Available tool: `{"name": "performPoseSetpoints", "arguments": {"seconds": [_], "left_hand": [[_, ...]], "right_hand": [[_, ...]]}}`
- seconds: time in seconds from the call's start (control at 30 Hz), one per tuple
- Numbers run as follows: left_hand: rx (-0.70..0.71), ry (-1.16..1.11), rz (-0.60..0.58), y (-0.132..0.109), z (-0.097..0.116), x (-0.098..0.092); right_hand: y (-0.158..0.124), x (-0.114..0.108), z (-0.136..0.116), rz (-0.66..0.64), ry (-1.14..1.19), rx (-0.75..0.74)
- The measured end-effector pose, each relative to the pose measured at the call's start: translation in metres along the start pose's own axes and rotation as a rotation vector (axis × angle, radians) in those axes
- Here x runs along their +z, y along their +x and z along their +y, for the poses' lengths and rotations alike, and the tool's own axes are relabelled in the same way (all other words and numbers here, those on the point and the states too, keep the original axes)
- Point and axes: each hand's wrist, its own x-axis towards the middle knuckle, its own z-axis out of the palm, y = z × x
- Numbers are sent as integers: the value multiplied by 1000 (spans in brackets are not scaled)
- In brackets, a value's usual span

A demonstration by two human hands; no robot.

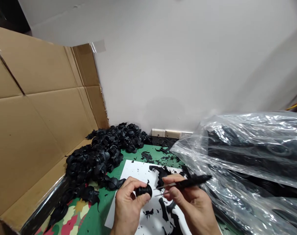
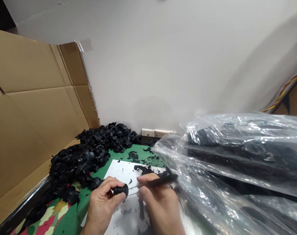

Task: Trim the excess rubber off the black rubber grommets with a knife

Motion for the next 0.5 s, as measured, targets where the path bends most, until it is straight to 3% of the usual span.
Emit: {"name": "performPoseSetpoints", "arguments": {"seconds": [0.17, 0.37, 0.5], "left_hand": [[-8, -14, -14, -1, 3, 1], [7, -6, -59, -2, 2, 2], [13, -5, -71, -3, 1, 2]], "right_hand": [[-7, 14, 8, 42, 17, -132], [-6, 15, 14, 13, -28, -348], [-6, 16, 17, 28, -111, -413]]}}
